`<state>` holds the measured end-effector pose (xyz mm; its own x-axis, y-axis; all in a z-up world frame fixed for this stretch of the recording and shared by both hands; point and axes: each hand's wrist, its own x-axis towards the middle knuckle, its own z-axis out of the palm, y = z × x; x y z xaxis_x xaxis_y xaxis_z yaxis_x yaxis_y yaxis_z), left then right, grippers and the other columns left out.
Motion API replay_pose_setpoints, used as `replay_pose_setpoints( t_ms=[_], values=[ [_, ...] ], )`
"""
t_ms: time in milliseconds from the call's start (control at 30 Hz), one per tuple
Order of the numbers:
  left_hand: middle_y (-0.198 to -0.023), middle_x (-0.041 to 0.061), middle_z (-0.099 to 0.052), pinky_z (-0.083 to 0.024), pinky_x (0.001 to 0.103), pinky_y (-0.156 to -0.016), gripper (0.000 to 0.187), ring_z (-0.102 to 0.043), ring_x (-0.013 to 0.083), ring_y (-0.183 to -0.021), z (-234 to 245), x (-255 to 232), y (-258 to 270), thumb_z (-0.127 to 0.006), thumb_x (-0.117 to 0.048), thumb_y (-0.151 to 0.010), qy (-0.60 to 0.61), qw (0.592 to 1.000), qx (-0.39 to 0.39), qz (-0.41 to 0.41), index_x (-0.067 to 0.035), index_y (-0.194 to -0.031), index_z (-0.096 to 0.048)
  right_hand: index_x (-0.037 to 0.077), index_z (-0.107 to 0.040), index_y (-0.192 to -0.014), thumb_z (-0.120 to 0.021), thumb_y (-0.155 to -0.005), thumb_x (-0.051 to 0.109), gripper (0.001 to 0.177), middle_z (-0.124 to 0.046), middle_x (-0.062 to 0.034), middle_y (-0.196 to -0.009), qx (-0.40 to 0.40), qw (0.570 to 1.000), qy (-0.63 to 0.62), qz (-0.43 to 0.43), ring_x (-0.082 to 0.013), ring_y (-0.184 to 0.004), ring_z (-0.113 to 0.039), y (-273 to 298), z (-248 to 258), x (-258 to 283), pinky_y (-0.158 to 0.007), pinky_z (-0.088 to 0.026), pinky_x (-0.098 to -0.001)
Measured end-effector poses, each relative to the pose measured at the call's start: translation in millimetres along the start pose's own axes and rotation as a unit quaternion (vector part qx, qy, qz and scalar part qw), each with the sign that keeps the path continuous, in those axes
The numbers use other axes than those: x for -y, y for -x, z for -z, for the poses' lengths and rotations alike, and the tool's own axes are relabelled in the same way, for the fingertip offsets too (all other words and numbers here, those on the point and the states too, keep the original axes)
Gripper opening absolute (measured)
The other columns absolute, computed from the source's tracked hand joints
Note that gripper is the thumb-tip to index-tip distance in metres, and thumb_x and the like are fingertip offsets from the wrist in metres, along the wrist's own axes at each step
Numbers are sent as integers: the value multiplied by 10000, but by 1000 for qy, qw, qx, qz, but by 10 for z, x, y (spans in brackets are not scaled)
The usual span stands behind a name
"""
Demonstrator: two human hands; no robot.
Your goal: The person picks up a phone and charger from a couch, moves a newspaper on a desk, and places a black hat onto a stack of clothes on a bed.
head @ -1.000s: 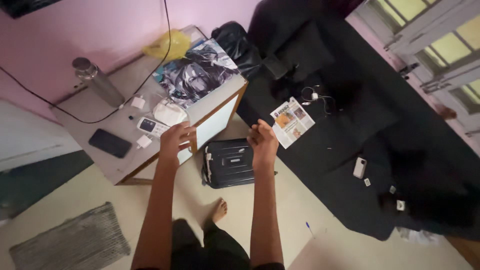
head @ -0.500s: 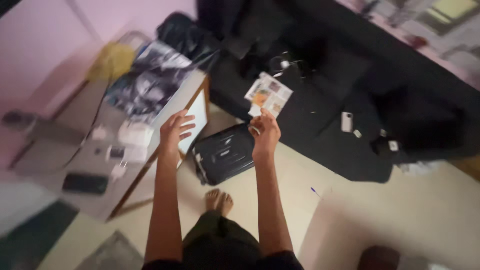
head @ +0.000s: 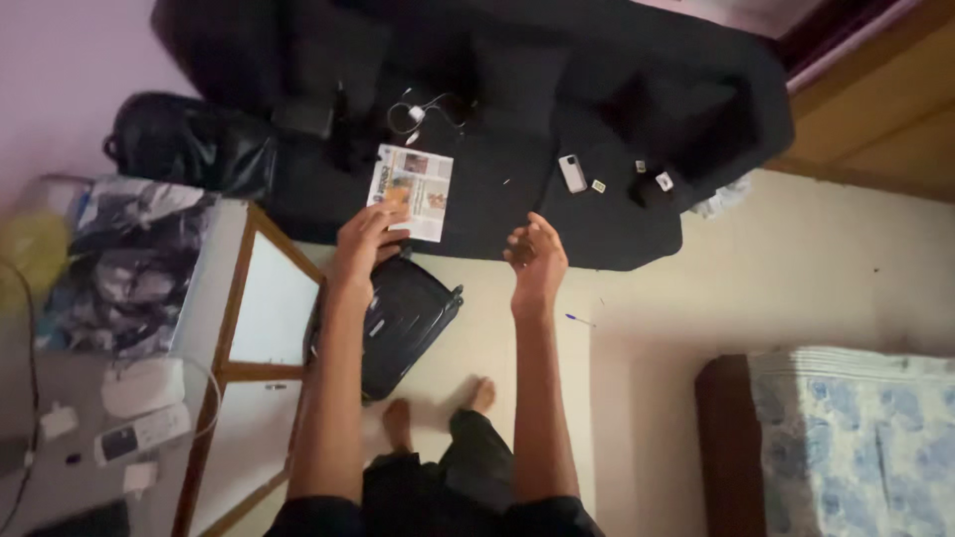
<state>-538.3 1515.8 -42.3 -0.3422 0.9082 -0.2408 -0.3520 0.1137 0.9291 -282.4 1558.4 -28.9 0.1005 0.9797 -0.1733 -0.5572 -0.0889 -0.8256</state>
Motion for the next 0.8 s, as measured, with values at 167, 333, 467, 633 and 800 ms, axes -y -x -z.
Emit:
replay_pose_setpoints(
  t_ms=[167, 333, 467, 633, 800],
  values=[
    [-1130, 70, -776, -558, 282, -718, 373, -751, 180, -921, -692, 17, -247, -574, -312, -970, -34, 999, 15, 25, -104, -1259, -682, 23, -642, -1246, -588, -989, 166, 299, -659, -41, -862, -69, 998, 8, -8, -136, -770, -629, -309, 265, 439, -674, -522, -326],
    [-1142, 91, -778, -558, 285, -746, 389, -739, 178, -945, -1362, 64, -291, -566, -319, -990, -39, 998, 45, 0, -75, -1271, -679, 39, -645, -1256, -603, -988, 160, 298, -657, -46, -865, -86, 996, 1, -13, -150, -771, -631, -704, 621, 844, -682, -507, -332],
    [-1148, 87, -770, -553, 288, -757, 414, -737, 186, -951, -1875, 178, -391, -560, -313, -978, -51, 998, 38, 24, -78, -1300, -669, 53, -646, -1265, -584, -989, 175, 308, -661, -20, -882, -94, 995, 20, -13, -134, -797, -638, -1053, 942, 1151, -718, -518, -325],
    [-1151, 105, -766, -547, 310, -766, 414, -738, 202, -962, -2332, 397, -518, -560, -307, -975, -40, 998, 38, 37, -72, -1301, -658, 60, -637, -1264, -597, -981, 172, 307, -649, -13, -886, -100, 995, 3, -21, -141, -813, -630, -1382, 1265, 1384, -730, -511, -332],
    [-1153, 114, -766, -546, 332, -798, 412, -742, 216, -986, -2677, 535, -742, -564, -312, -981, -49, 997, 35, 39, -61, -1293, -663, 56, -633, -1280, -594, -977, 180, 329, -647, -21, -899, -105, 994, 0, -17, -142, -825, -620, -1682, 1549, 1493, -731, -507, -326]
  ],
)
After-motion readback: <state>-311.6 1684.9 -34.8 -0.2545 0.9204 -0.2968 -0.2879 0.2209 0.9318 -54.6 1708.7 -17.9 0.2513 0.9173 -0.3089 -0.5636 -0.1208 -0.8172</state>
